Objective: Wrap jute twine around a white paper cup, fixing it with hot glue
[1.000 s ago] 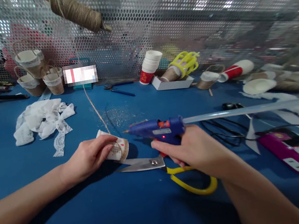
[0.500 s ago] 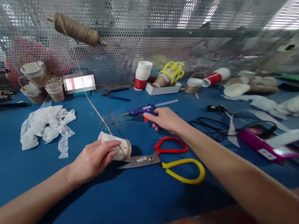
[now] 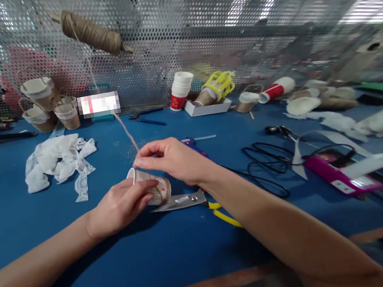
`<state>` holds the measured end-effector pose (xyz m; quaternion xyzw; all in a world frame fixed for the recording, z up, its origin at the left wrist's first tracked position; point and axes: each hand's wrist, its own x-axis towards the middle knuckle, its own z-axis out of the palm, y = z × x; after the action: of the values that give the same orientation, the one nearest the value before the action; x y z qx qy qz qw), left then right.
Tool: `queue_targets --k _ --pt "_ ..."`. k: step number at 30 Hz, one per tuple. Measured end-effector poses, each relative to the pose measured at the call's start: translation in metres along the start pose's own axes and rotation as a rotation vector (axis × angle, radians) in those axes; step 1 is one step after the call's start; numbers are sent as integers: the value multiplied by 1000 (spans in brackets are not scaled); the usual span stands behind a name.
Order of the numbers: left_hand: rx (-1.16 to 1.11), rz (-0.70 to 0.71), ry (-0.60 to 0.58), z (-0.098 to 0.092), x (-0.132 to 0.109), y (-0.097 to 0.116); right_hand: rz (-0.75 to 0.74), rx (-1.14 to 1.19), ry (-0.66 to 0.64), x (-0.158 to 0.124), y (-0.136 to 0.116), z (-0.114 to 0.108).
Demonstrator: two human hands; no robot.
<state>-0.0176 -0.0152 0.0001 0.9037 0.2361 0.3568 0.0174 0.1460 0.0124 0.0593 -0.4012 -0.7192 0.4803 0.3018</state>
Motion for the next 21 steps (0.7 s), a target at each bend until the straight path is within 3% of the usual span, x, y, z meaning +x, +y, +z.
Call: queue_targets --k 5,10,15,21 --pt "-201 -365 38 -4 1 6 -45 126 228 -15 4 -13" --pt "-319 -502 47 -1 4 10 -98 85 389 -26 4 -18" --pt "-315 -450 20 0 1 13 -112 -5 435 -27 6 -15" --pt "-297 -279 73 -5 0 20 -62 -23 401 -27 14 -14"
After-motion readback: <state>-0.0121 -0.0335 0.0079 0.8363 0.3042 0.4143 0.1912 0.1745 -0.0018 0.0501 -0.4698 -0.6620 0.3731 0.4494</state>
